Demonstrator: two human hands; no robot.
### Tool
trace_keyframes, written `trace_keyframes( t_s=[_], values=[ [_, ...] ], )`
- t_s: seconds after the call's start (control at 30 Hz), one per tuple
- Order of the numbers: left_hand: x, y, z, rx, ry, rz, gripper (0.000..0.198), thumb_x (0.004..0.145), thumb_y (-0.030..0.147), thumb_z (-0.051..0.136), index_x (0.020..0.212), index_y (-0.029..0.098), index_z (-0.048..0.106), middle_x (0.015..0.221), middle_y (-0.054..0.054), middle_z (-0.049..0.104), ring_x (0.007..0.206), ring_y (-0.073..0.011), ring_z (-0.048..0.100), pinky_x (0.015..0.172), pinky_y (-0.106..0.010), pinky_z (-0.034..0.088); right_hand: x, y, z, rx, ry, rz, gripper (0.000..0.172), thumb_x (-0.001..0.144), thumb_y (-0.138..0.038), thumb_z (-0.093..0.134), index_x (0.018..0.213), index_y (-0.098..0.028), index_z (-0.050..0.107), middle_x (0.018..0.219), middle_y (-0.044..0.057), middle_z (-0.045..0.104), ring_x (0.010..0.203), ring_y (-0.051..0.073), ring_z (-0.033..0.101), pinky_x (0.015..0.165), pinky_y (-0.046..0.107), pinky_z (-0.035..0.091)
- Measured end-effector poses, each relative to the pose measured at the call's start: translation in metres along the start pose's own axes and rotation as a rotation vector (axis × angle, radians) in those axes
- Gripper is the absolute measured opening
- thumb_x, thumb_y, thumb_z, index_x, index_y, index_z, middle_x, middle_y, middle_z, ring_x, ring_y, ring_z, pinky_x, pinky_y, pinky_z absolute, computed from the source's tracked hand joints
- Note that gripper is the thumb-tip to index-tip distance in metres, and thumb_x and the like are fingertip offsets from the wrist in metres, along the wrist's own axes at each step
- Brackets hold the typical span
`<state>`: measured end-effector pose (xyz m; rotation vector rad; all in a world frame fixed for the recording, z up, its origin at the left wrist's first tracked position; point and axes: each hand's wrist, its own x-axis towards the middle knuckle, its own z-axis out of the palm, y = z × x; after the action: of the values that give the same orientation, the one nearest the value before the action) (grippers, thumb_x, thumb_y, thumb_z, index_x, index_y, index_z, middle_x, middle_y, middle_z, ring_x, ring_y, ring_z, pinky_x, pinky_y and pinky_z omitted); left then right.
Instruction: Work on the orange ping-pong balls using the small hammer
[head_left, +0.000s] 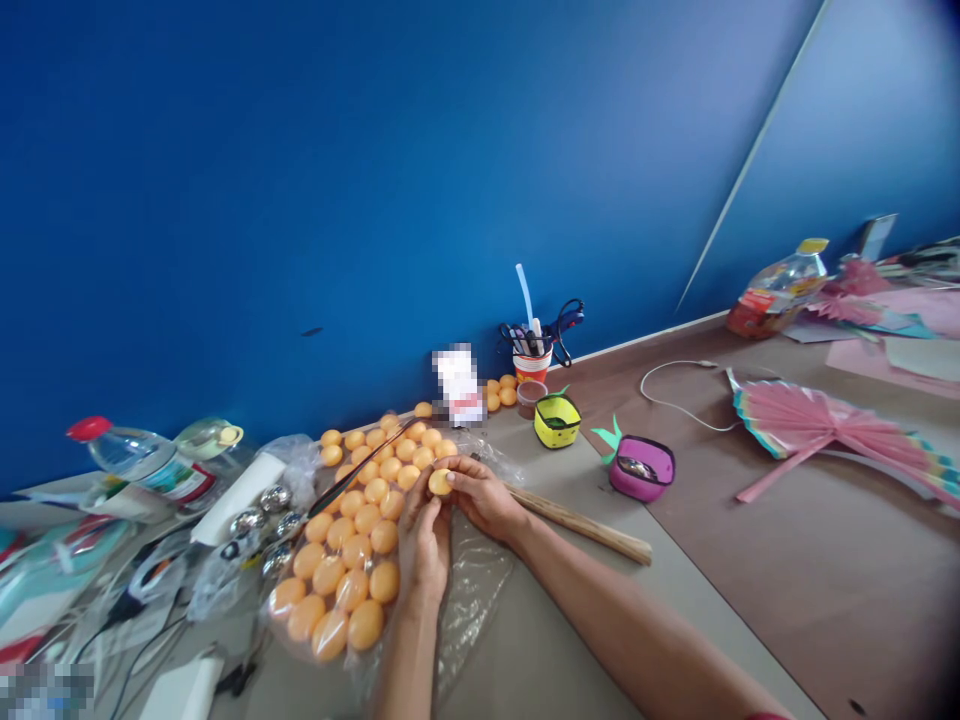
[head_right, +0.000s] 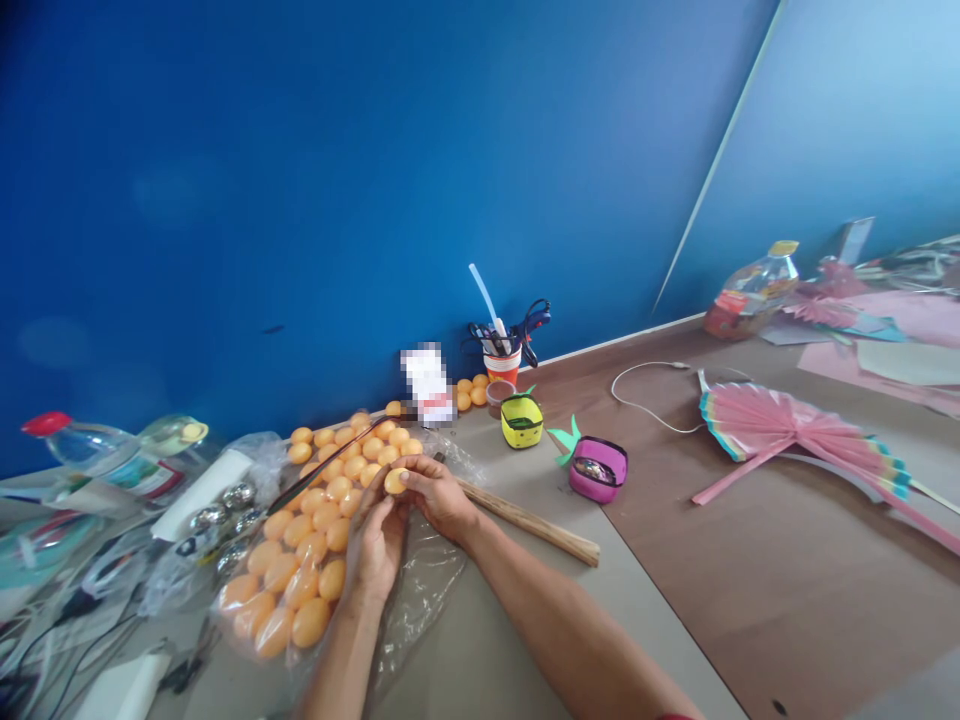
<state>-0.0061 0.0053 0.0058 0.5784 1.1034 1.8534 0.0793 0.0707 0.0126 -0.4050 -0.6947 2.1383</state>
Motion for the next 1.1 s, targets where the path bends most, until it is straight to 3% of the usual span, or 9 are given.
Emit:
trace_keyframes(
  t_s=[0.33, 0.5, 1.1],
  values=[
    [0.0, 0.0014, 0.0025, 0.003, 0.018, -0.004, 0.045, 0.07, 0.025, 0.075, 0.115, 0.023, 0.073, 0.118, -0.007, 0.074, 0.109, -0.0228, 0.068, 0.095, -0.032, 0.053, -0.0017, 0.0007, 0.0017, -0.061, -0.001, -0.012, 0.031, 0.06, -0.031, 0.09, 0.083, -0.017, 0.074, 0.079, 0.0, 0.071, 0.073, 0.013, 0.062, 0.075, 0.026, 0.047],
    [0.0003, 0.0018, 0.0048, 0.014, 0.021, 0.007, 0.049, 0.068, 0.025, 0.074, 0.116, 0.021, 0.071, 0.116, -0.008, 0.074, 0.108, -0.0255, 0.069, 0.098, -0.038, 0.053, -0.0009, 0.0032, -0.0003, -0.083, -0.005, -0.013, 0.034, 0.062, -0.036, 0.09, 0.085, -0.018, 0.073, 0.079, 0.0, 0.071, 0.074, 0.014, 0.061, 0.075, 0.027, 0.047],
    [0.0012, 0.0005, 0.0054, 0.015, 0.045, 0.01, 0.046, 0.063, 0.024, 0.081, 0.107, 0.021, 0.071, 0.108, -0.006, 0.076, 0.107, -0.023, 0.069, 0.101, -0.037, 0.049, 0.003, 0.0011, -0.0058, -0.114, -0.003, -0.019, 0.033, 0.064, -0.038, 0.088, 0.088, -0.02, 0.074, 0.079, 0.001, 0.07, 0.075, 0.016, 0.063, 0.077, 0.03, 0.048]
  ],
)
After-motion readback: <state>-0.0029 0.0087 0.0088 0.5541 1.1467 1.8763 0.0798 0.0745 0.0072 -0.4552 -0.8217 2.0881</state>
